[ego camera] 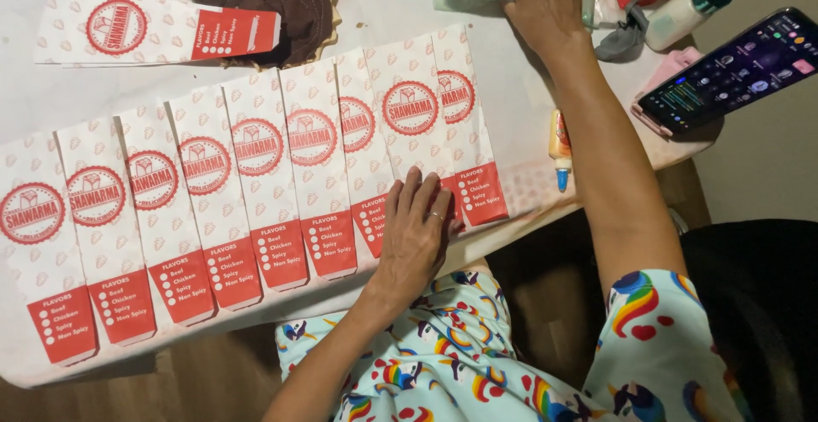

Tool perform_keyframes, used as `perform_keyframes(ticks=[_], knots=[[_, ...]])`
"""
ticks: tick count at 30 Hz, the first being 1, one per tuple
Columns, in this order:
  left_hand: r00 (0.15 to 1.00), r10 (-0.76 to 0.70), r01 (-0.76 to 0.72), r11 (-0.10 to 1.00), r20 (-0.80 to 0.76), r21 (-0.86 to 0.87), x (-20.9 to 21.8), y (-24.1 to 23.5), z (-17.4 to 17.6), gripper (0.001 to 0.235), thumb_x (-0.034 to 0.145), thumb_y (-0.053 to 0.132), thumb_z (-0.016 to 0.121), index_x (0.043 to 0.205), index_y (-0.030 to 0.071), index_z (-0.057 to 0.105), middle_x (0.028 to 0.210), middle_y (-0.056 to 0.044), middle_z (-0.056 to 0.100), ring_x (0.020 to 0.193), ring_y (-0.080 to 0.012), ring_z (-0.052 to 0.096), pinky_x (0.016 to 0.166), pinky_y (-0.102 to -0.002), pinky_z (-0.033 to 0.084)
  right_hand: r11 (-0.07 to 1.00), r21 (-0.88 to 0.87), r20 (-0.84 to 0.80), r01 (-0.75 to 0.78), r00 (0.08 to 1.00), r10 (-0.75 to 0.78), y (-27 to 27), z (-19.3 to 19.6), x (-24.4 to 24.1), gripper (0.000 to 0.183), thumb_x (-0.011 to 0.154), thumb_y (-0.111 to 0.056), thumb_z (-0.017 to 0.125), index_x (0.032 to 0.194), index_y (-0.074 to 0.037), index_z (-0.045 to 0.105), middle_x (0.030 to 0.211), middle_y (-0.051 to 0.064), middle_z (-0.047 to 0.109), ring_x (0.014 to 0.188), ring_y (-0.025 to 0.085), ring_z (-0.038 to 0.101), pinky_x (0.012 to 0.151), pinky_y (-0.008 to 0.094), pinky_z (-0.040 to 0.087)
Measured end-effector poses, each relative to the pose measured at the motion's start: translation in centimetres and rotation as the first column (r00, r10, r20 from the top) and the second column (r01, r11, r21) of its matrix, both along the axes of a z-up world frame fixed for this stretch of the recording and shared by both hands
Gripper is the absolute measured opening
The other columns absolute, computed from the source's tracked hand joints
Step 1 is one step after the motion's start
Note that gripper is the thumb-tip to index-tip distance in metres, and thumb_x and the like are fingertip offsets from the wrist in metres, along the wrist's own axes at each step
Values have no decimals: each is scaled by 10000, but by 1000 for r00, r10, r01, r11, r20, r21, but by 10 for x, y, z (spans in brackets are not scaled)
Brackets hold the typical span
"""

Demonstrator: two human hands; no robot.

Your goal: Aligning and folding stacks of paper shawarma bags on a work table.

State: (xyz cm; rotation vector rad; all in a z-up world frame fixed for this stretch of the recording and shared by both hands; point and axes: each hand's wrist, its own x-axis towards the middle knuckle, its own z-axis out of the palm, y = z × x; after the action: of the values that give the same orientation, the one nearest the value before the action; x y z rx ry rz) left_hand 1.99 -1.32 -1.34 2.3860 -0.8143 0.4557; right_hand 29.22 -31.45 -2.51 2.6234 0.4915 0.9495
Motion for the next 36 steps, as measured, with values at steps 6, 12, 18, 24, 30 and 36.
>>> perform_keyframes(ticks=[6, 12, 18, 24, 30, 36], knots=[[1000, -8, 8, 1000, 12, -17, -4, 3, -4, 336, 1000, 157, 685, 1241, -55, 583, 1342, -280, 579, 1329, -508, 503, 1107, -627, 408, 963, 247, -382, 110, 924, -7, 20, 43, -43, 730, 895, -304, 771, 1563, -142, 525, 1377, 278, 478, 1255, 484, 402, 924, 659, 441], [1000, -30, 30, 999, -5, -32, -2, 2, 0, 340, 1011, 174, 657, 1263, -26, 547, 1351, -246, 556, 1336, -499, 481, 1096, -636, 400, 896, 424, -219, -130, 945, 241, 25, 75, -114, 663, 954, -157, 900, 1521, -40, 578, 1475, 273, 489, 1318, 470, 451, 1047, 602, 442], [995, 9, -2, 998, 99, -67, 12, -28, -14, 385, 952, 221, 715, 1253, -9, 645, 1314, -245, 598, 1320, -498, 515, 1094, -626, 407, 866, 486, -187, 117, 982, -28, 22, 32, -218, 405, 940, -353, 863, 1201, -60, 763, 1167, 199, 639, 1053, 386, 628, 902, 444, 539], [998, 29, -35, 992, 48, 124, 26, -60, -19, 569, 930, 361, 708, 1299, -66, 637, 1389, -316, 579, 1429, -485, 421, 1183, -658, 247, 707, 682, -258, 186, 966, -5, 6, 17, -256, 345, 874, -28, 825, 1206, 6, 735, 1195, 256, 666, 1112, 429, 658, 932, 440, 566], [999, 11, -1, 975, -40, 223, 25, -84, -13, 591, 890, 317, 766, 1309, -79, 640, 1392, -336, 587, 1424, -483, 446, 1184, -673, 250, 715, 672, -232, 193, 972, -44, -25, 3, -265, 446, 807, -16, 902, 1200, 57, 705, 1212, 259, 643, 1133, 446, 642, 968, 485, 555], [998, -38, 44, 984, -40, 172, 29, -120, -22, 594, 884, 308, 771, 1314, -77, 633, 1419, -337, 562, 1415, -474, 468, 1188, -642, 290, 749, 658, -122, 71, 993, 12, 3, 26, -274, 314, 939, -104, 857, 1155, 82, 725, 1326, 273, 599, 1191, 449, 595, 1014, 482, 521]])
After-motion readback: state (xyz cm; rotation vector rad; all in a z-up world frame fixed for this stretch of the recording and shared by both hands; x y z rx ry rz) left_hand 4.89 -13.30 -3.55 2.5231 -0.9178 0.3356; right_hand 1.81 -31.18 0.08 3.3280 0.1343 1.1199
